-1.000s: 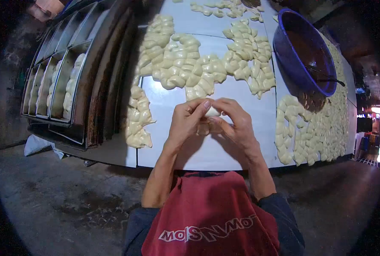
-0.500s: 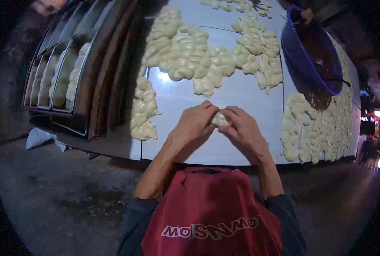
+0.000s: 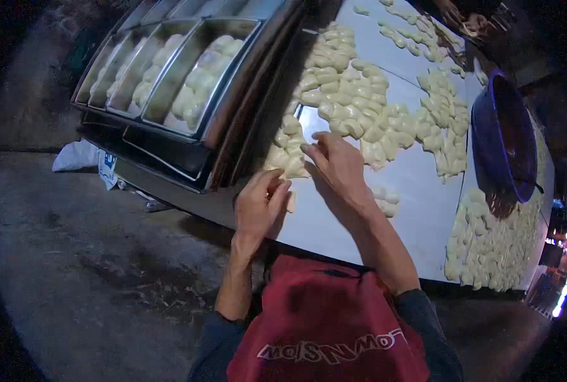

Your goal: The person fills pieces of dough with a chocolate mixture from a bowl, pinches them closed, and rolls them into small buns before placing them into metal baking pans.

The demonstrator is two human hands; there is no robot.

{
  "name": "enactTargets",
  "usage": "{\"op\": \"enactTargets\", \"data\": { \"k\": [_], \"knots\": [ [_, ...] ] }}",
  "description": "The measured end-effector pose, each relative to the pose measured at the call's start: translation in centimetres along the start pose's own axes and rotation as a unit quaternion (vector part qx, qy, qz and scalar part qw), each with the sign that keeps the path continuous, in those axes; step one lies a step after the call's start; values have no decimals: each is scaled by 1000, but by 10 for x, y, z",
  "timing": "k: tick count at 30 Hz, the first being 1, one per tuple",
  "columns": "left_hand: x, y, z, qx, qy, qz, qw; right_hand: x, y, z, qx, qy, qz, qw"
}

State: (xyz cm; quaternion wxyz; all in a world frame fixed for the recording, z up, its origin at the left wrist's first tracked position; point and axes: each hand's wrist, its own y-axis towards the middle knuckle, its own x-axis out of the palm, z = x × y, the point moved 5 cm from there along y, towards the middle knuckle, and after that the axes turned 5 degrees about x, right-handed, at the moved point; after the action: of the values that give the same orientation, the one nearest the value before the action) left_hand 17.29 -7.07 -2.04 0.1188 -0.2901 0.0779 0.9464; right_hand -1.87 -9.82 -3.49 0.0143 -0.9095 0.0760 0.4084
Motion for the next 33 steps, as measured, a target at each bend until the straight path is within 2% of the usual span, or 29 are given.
{"op": "enactTargets", "data": {
  "k": [4,5,7,8,10,12,14,15,18,19,20,21,23,26,27,28,30,33],
  "knots": [
    [-2,11,-14,1,-84,52,995,31,49,-20,-43,-54,78,995],
    [-1,15,-12,28,-54,50,997,41,54,-17,-57,-65,101,991],
    [2,20,-8,37,-67,62,995,31,49,-18,109,138,3,984],
    [4,22,-6,41,-74,67,994,28,44,-14,191,235,-47,952],
    [5,28,-2,54,-54,59,995,27,36,9,187,422,11,887],
    [12,36,-8,54,-63,58,995,14,20,19,241,602,36,761],
    [17,45,-4,58,-65,43,995,7,13,48,241,567,28,787],
    [20,50,-2,63,-67,34,995,-2,7,37,242,566,29,788],
    [30,65,11,147,65,7,987,-1,4,46,181,552,-28,814],
    [40,71,8,169,105,3,980,2,2,47,215,578,-17,787],
    [47,77,9,183,111,-19,977,8,6,54,257,543,-56,797],
    [50,83,12,198,118,-41,972,4,10,53,200,380,-53,902],
    [54,86,21,199,112,-84,970,-6,17,47,98,116,-37,988],
    [62,89,14,204,118,-101,967,-16,10,49,151,157,17,976],
    [57,89,16,208,133,-125,961,-18,1,44,202,273,-1,941],
    [57,89,12,208,127,-123,962,-19,-6,39,281,446,-34,849],
    [61,88,5,209,113,-124,963,-16,-8,51,306,503,-78,805],
    [67,82,13,239,110,-67,963,-11,-8,48,287,560,-88,772]
  ]
}}
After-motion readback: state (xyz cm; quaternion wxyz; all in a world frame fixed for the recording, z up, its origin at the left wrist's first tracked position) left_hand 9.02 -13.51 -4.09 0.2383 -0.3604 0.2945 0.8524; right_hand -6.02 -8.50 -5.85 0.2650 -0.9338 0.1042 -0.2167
